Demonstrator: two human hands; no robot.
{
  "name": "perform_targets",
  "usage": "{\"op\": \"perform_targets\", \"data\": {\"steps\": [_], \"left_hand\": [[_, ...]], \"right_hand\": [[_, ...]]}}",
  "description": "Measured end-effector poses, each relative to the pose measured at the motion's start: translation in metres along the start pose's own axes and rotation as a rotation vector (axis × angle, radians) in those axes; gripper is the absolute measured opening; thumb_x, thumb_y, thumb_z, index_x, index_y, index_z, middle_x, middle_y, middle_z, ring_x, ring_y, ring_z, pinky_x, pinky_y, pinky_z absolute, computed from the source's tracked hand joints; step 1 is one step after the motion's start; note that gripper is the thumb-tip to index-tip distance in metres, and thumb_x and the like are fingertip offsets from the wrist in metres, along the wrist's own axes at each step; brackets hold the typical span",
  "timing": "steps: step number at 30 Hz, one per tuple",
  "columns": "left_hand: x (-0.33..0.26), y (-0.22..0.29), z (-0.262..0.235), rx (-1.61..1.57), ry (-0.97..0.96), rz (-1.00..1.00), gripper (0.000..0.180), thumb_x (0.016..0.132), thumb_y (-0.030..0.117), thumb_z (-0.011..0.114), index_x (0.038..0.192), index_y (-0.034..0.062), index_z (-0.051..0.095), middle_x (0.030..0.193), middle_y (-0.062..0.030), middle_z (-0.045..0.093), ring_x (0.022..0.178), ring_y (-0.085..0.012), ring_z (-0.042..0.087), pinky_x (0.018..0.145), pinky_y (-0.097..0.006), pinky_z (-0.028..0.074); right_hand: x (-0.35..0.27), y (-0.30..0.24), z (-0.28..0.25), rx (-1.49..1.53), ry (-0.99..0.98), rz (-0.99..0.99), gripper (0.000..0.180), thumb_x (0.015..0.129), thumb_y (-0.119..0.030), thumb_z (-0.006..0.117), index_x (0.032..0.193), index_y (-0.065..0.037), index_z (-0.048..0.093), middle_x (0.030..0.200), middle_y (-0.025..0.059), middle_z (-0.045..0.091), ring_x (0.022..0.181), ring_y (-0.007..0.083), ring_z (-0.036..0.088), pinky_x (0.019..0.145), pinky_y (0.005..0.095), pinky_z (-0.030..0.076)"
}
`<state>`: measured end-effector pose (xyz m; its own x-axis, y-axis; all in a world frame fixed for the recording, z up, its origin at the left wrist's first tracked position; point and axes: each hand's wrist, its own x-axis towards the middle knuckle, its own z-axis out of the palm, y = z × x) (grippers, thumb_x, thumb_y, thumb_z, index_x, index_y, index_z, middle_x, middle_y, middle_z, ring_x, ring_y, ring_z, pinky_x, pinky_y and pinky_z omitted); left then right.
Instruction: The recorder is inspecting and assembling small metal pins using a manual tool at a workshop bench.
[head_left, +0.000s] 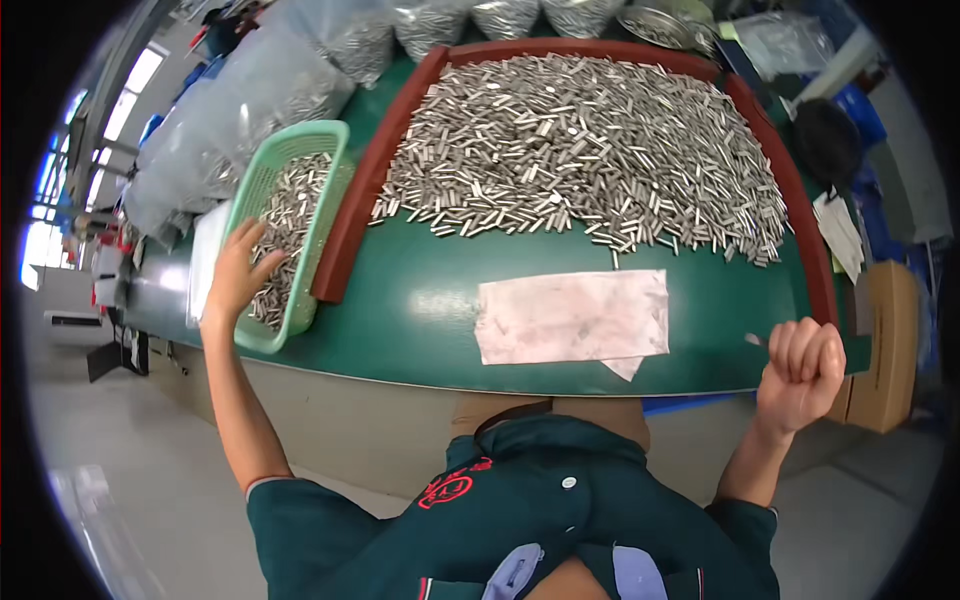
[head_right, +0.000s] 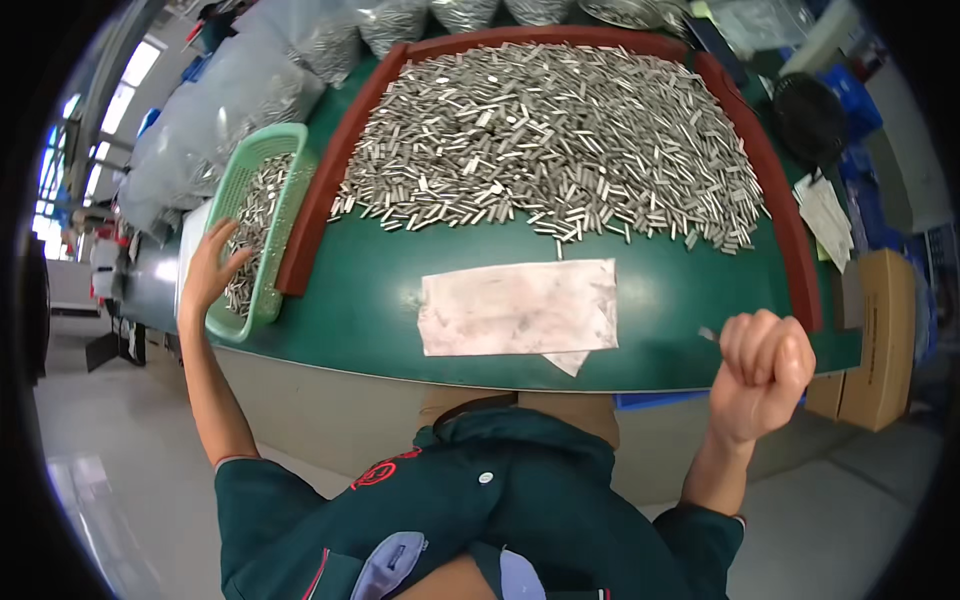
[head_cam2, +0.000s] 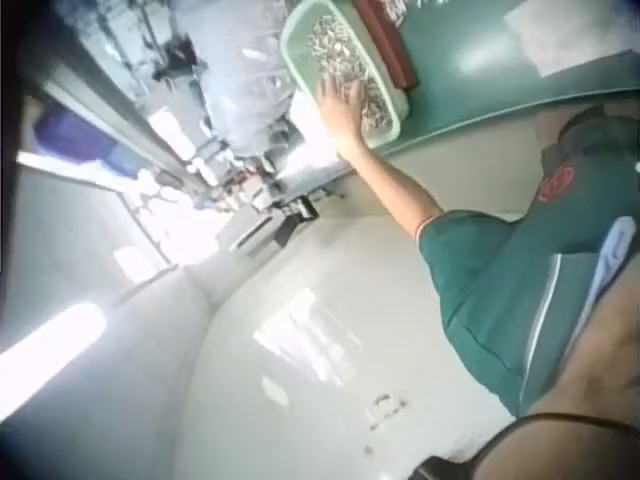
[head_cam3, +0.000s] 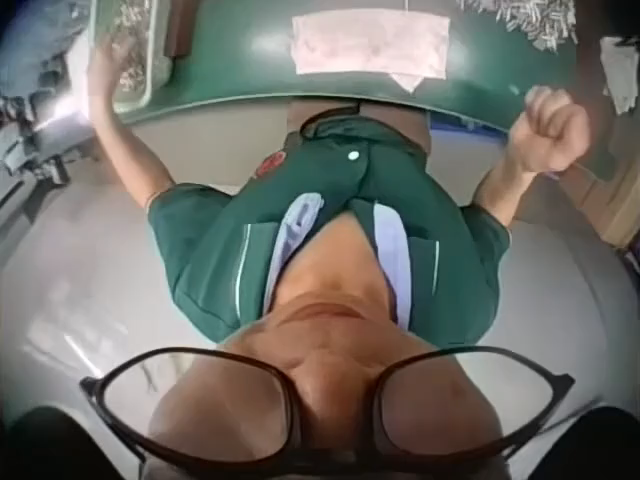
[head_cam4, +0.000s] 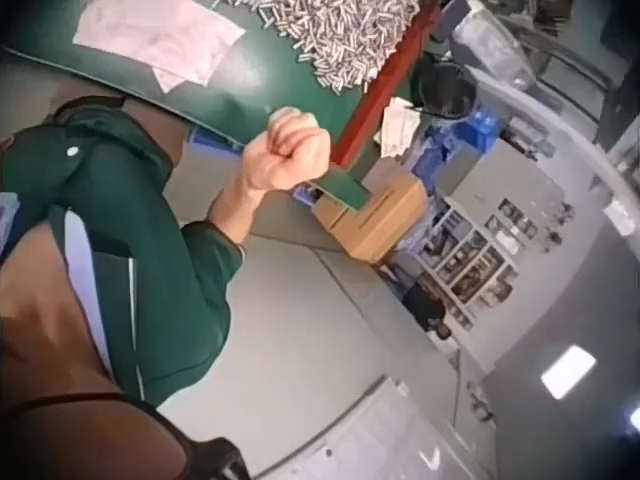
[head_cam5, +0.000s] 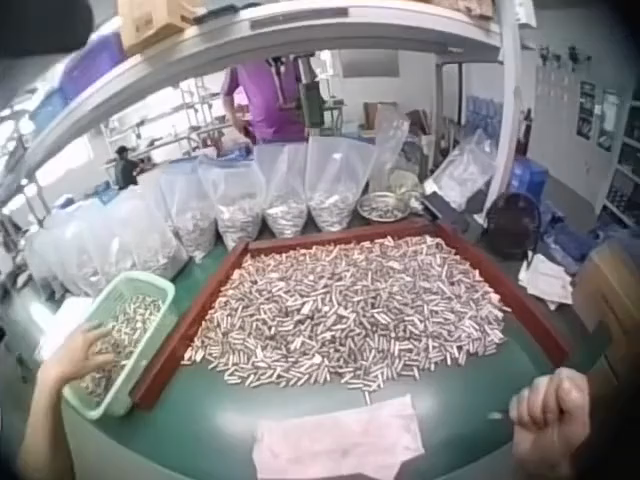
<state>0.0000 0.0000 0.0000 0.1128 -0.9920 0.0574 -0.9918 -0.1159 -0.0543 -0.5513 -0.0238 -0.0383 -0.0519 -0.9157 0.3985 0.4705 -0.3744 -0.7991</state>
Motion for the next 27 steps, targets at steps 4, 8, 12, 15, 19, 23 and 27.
{"op": "perform_targets", "data": {"steps": [4, 8, 12, 15, 19, 23, 27], "left_hand": [[-0.041, 0.121, -0.007, -0.161, 0.444, -0.049, 0.029, 0.075, 0.006, 0.06, 0.103, -0.002, 0.055, 0.102, -0.0154, 0.056, 0.091, -0.0297, 0.054, 0.081, -0.033, 0.041], [-0.067, 0.179, 0.001, -0.444, 0.416, 0.146, 0.024, 0.069, -0.005, 0.061, 0.092, -0.0017, 0.059, 0.088, -0.0135, 0.06, 0.082, -0.0259, 0.058, 0.075, -0.032, 0.044], [-0.054, 0.236, 0.044, -0.56, 0.269, 0.408, 0.025, 0.063, 0.002, 0.067, 0.087, 0.0007, 0.058, 0.088, -0.0099, 0.058, 0.082, -0.0275, 0.056, 0.071, -0.034, 0.044], [-0.044, 0.254, 0.053, -0.621, 0.215, 0.511, 0.025, 0.063, -0.002, 0.065, 0.087, 0.0, 0.058, 0.087, -0.0114, 0.058, 0.08, -0.0278, 0.056, 0.07, -0.033, 0.045], [-0.017, 0.271, 0.048, -0.52, 0.191, 0.564, 0.019, 0.065, 0.001, 0.064, 0.083, 0.0009, 0.058, 0.075, -0.0088, 0.054, 0.067, -0.0254, 0.051, 0.059, -0.034, 0.042], [0.017, 0.294, 0.058, -0.538, 0.226, 0.697, 0.014, 0.067, 0.003, 0.063, 0.08, 0.0011, 0.058, 0.073, -0.0084, 0.051, 0.068, -0.0251, 0.049, 0.059, -0.035, 0.041], [0.044, 0.318, 0.071, -0.542, 0.226, 0.715, 0.01, 0.069, 0.005, 0.061, 0.077, 0.0015, 0.058, 0.072, -0.0087, 0.05, 0.07, -0.0256, 0.049, 0.063, -0.035, 0.041]], "right_hand": [[0.012, 0.007, -0.019, -0.025, -0.02, 0.042, 0.033, 0.087, -0.016, 0.036, 0.055, -0.009, 0.028, 0.047, -0.0016, 0.026, 0.041, 0.0071, 0.019, 0.041, 0.0254, 0.018], [-0.003, 0.029, 0.005, 0.096, 0.008, 0.113, 0.033, 0.086, -0.015, 0.035, 0.055, -0.009, 0.028, 0.048, -0.0012, 0.026, 0.041, 0.0076, 0.019, 0.042, 0.0257, 0.018], [-0.004, 0.046, 0.014, 0.171, -0.04, 0.149, 0.033, 0.085, -0.014, 0.036, 0.053, -0.008, 0.028, 0.047, -0.0003, 0.027, 0.043, 0.008, 0.018, 0.042, 0.0259, 0.019], [0.0, 0.05, 0.028, 0.166, -0.063, 0.145, 0.032, 0.083, -0.012, 0.037, 0.053, -0.007, 0.028, 0.047, -0.0002, 0.027, 0.043, 0.0078, 0.019, 0.042, 0.0257, 0.019], [0.026, 0.04, 0.035, 0.095, -0.193, 0.004, 0.031, 0.081, -0.009, 0.037, 0.052, -0.007, 0.028, 0.047, -0.001, 0.028, 0.043, 0.0067, 0.02, 0.041, 0.0246, 0.019], [0.056, 0.047, 0.051, 0.097, -0.206, -0.047, 0.031, 0.082, -0.008, 0.038, 0.052, -0.006, 0.028, 0.047, -0.0012, 0.027, 0.043, 0.0066, 0.022, 0.041, 0.0242, 0.019], [0.068, 0.071, 0.048, 0.17, -0.135, -0.006, 0.034, 0.083, -0.01, 0.038, 0.052, -0.007, 0.028, 0.047, -0.0016, 0.026, 0.042, 0.0063, 0.021, 0.04, 0.0238, 0.019]]}}
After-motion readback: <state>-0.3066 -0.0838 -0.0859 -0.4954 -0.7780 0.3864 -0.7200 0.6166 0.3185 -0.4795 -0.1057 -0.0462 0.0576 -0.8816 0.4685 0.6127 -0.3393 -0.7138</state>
